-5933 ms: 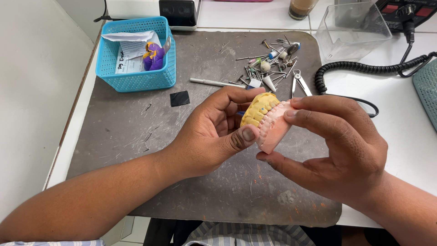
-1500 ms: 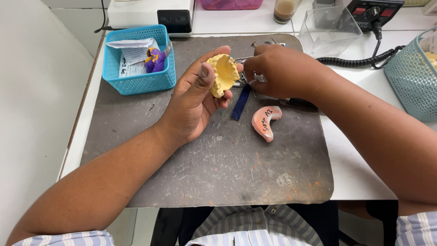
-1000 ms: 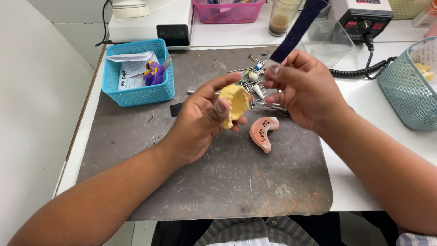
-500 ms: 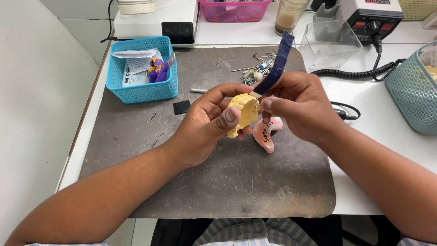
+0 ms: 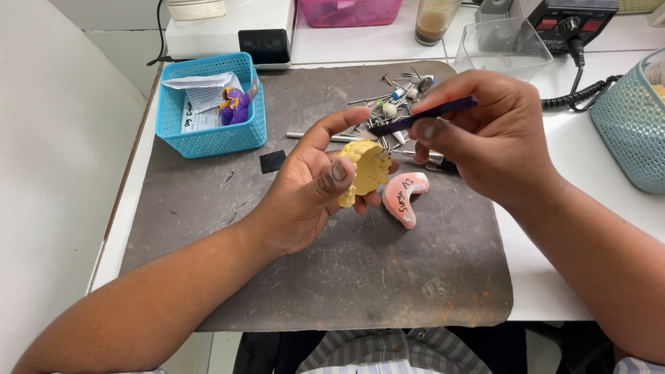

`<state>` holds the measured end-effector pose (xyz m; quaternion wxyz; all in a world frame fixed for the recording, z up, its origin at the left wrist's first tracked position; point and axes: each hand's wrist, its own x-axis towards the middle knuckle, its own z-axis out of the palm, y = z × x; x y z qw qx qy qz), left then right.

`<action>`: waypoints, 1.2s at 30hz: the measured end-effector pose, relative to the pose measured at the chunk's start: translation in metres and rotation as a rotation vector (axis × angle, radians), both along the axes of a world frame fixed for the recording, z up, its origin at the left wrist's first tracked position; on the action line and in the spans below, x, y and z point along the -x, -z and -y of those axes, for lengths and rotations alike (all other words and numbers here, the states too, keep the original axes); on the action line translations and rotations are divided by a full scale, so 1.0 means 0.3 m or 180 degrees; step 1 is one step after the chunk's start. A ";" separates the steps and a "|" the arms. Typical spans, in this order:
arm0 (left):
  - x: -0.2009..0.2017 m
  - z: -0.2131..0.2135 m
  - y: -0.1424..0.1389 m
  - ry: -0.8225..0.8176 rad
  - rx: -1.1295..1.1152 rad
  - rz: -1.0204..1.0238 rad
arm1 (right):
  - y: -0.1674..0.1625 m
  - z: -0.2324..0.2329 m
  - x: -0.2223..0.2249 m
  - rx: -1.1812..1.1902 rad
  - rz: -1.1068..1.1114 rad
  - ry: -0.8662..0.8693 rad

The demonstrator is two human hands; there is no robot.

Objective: The person uses a rotary tool to grind and smooth a small tooth on a pink denture base. They repeatedly fit the denture into a yellow dental cast to check occlusion, then use a red articulating paper strip to mark contact points before further grinding.

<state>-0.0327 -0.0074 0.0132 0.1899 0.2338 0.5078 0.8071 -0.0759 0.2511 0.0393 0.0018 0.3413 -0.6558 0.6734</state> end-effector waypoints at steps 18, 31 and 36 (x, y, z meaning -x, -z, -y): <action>0.013 0.035 0.013 -0.0036 -0.0451 -0.0010 | -0.162 0.017 -0.055 -0.2963 -0.0840 0.0184; 0.025 0.051 0.020 0.0292 -0.0802 -0.0258 | -0.152 0.124 -0.133 -0.4882 0.0238 0.0650; 0.028 0.045 0.021 0.0288 -0.0690 -0.0255 | -0.186 0.013 -0.031 -0.3157 0.0020 0.1447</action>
